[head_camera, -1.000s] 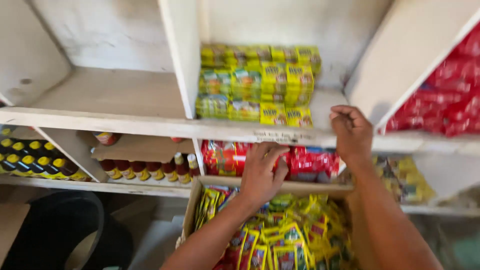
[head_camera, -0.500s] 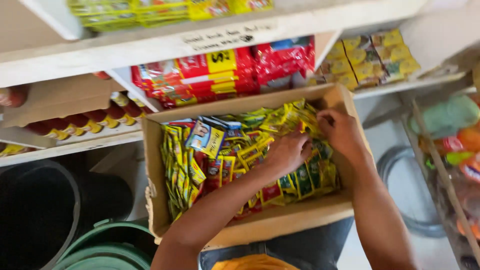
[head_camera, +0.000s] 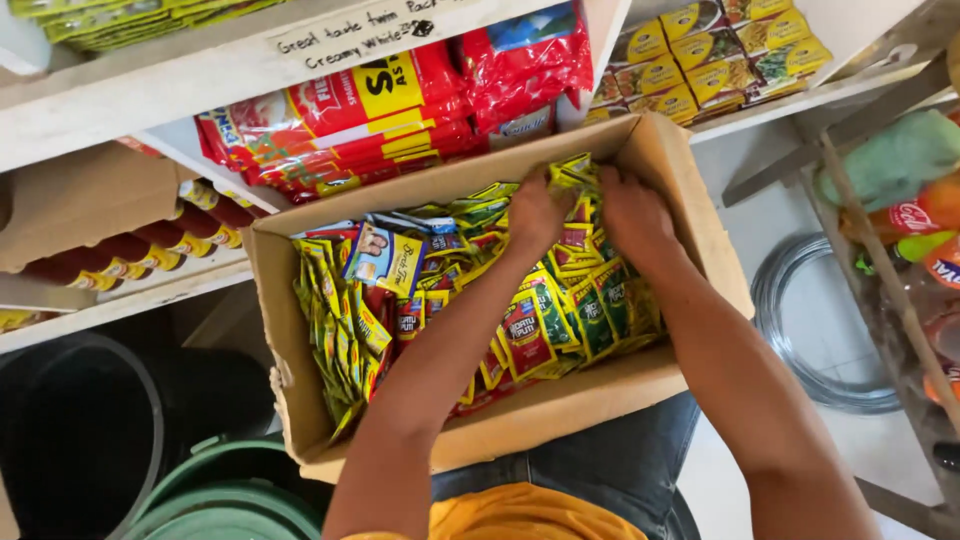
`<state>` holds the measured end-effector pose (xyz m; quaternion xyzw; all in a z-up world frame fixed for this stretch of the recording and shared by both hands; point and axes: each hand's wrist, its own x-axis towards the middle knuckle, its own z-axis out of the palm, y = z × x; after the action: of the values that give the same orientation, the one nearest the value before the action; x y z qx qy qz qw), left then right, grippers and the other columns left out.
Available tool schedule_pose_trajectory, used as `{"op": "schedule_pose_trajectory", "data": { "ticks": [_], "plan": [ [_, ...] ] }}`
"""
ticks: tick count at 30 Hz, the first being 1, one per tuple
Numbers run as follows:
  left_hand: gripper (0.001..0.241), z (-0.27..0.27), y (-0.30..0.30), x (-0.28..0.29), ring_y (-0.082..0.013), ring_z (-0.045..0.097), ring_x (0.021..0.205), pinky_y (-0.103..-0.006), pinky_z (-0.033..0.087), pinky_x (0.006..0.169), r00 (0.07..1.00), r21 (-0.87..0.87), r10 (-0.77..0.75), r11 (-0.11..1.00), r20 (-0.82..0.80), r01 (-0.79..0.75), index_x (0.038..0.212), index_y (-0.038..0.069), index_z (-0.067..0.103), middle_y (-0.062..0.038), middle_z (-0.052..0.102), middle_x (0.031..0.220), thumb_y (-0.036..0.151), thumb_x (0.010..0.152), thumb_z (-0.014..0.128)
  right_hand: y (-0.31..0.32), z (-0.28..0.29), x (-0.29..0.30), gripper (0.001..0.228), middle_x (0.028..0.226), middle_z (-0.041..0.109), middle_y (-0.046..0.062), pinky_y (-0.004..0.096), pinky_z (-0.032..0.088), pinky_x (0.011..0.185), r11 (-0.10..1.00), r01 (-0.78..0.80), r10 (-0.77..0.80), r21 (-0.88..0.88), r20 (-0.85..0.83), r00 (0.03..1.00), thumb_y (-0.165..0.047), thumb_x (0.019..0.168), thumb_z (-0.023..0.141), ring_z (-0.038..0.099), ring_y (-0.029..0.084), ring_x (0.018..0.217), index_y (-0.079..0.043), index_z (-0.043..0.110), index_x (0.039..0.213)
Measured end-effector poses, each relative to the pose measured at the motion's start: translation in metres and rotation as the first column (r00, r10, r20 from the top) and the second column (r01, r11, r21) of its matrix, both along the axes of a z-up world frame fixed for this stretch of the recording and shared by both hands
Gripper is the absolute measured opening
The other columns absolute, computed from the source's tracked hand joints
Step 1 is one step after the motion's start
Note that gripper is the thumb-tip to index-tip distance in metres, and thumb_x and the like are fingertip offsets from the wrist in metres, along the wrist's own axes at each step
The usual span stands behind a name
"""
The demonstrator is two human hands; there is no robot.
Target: Stocking seasoning packets from a cardboard box onto store shelves.
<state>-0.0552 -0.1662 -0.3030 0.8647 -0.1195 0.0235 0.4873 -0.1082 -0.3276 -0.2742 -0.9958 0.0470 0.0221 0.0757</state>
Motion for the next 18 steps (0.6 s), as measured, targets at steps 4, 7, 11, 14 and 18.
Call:
{"op": "schedule_pose_trajectory", "data": {
  "ticks": [4, 7, 11, 14, 18],
  "plan": [
    [0.046, -0.002, -0.001, -0.001, -0.0391, 0.071, 0.104, -0.0475, 0.056, 0.091, 0.990, -0.007, 0.005, 1.000, -0.144, -0.006, 0.120, 0.006, 0.068, -0.022, 0.074, 0.113, 0.028, 0.081, 0.077, 0.012, 0.035, -0.016, 0.028, 0.119, 0.064, 0.026, 0.059, 0.051, 0.087, 0.998, 0.028, -0.031, 0.051, 0.053, 0.998, -0.011, 0.100, 0.050, 0.063, 0.048, 0.107, -0.005, 0.053, 0.127],
    [0.035, 0.060, 0.039, -0.032, -0.0387, 0.072, 0.099, -0.0490, 0.056, 0.083, 0.997, 0.059, -0.046, 0.997, 0.062, 0.042, 0.112, 0.005, 0.069, -0.021, 0.074, 0.111, 0.022, 0.082, 0.073, 0.039, 0.074, -0.039, 0.041, 0.118, 0.064, 0.026, 0.057, 0.051, 0.086, 0.990, -0.091, 0.067, 0.109, 0.211, 0.975, -0.007, 0.092, 0.058, 0.063, 0.047, 0.105, -0.004, 0.051, 0.133],
    [0.034, 0.085, 0.117, -0.068, -0.0429, 0.069, 0.091, -0.0529, 0.055, 0.072, 0.967, 0.265, -0.195, 0.953, 0.161, 0.148, 0.112, -0.001, 0.066, -0.025, 0.071, 0.102, 0.015, 0.081, 0.070, 0.066, 0.077, -0.056, 0.050, 0.120, 0.064, 0.025, 0.055, 0.052, 0.085, 0.933, -0.296, 0.248, 0.205, 0.232, 0.941, -0.010, 0.085, 0.066, 0.063, 0.046, 0.106, -0.004, 0.053, 0.134],
    [0.030, 0.098, 0.153, -0.078, -0.0447, 0.069, 0.087, -0.0550, 0.055, 0.072, 0.928, 0.485, -0.361, 0.798, -0.091, 0.358, 0.104, -0.001, 0.066, -0.027, 0.069, 0.094, 0.014, 0.079, 0.070, 0.076, 0.090, -0.045, 0.050, 0.121, 0.065, 0.023, 0.051, 0.053, 0.086, 0.761, -0.516, 0.477, 0.392, 0.201, 0.856, -0.018, 0.082, 0.075, 0.064, 0.043, 0.107, -0.004, 0.059, 0.127],
    [0.017, 0.098, 0.151, -0.084, -0.0434, 0.070, 0.089, -0.0557, 0.056, 0.073, 0.927, 0.520, -0.326, 0.768, -0.183, 0.373, 0.093, 0.002, 0.069, -0.024, 0.071, 0.095, 0.019, 0.088, 0.065, 0.074, 0.106, -0.015, 0.029, 0.107, 0.074, 0.013, 0.045, 0.056, 0.082, 0.755, -0.404, 0.478, 0.516, -0.013, 0.878, -0.027, 0.091, 0.069, 0.072, 0.033, 0.095, -0.008, 0.070, 0.114]
  ]
}}
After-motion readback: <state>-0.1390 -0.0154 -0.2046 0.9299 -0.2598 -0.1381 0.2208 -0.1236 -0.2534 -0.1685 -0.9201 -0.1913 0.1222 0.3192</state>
